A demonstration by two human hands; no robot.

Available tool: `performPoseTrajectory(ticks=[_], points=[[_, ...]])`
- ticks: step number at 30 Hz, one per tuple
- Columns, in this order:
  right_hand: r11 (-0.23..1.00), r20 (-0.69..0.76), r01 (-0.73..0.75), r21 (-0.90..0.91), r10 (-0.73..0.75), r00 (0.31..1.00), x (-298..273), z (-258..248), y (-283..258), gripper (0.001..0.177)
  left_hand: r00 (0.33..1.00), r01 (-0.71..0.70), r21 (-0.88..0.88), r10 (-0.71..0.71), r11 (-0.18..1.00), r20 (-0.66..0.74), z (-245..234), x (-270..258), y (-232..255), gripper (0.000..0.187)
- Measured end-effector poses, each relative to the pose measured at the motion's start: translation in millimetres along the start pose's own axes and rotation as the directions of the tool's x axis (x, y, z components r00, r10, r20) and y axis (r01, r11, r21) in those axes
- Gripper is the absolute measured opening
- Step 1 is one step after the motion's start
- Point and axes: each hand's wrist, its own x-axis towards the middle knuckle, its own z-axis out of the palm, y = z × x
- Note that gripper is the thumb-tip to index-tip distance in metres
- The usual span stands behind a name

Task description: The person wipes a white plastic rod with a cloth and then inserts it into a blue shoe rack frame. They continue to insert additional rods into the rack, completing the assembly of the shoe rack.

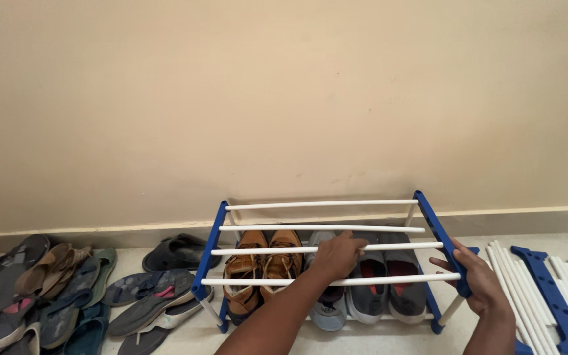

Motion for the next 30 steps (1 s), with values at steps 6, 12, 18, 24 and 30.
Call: performPoseTrajectory(ticks=[6, 12, 18, 24, 30], points=[[1.0, -0.013, -0.007, -0.013, 0.007, 1.0, -3.4, 4.3, -2.4, 0.05, 0.999, -0.022, -0.01, 0.022, 1.0, -0.033, -1.9, -2.3, 0.9, 0.034], [0.997, -0.013, -0.017, -0.07, 0.016, 1.0, -8.0, 7.2, -8.2, 0.052, 0.996, -0.064, -0.019, 0.062, 0.998, -0.069, 0.2, -3.8, 0.4, 0.034], [0.99, -0.041, -0.043, -0.136, 0.038, 0.998, -5.5, 8.6, -8.9, 0.052, 0.988, -0.116, -0.002, 0.115, 0.993, -0.099, 5.2, -0.9, -2.2, 0.034], [0.959, -0.038, -0.051, -0.278, 0.042, 0.998, 1.5, 5.7, -6.1, 0.054, 0.994, -0.099, 0.03, 0.1, 0.995, -0.039, 4.6, 1.5, -1.9, 0.034], [0.902, -0.1, -0.091, -0.421, 0.053, 0.994, 17.8, -1.9, 0.4, 0.053, 0.996, -0.093, -0.074, 0.093, 0.993, -0.015, -3.6, 4.8, -0.6, 0.027]])
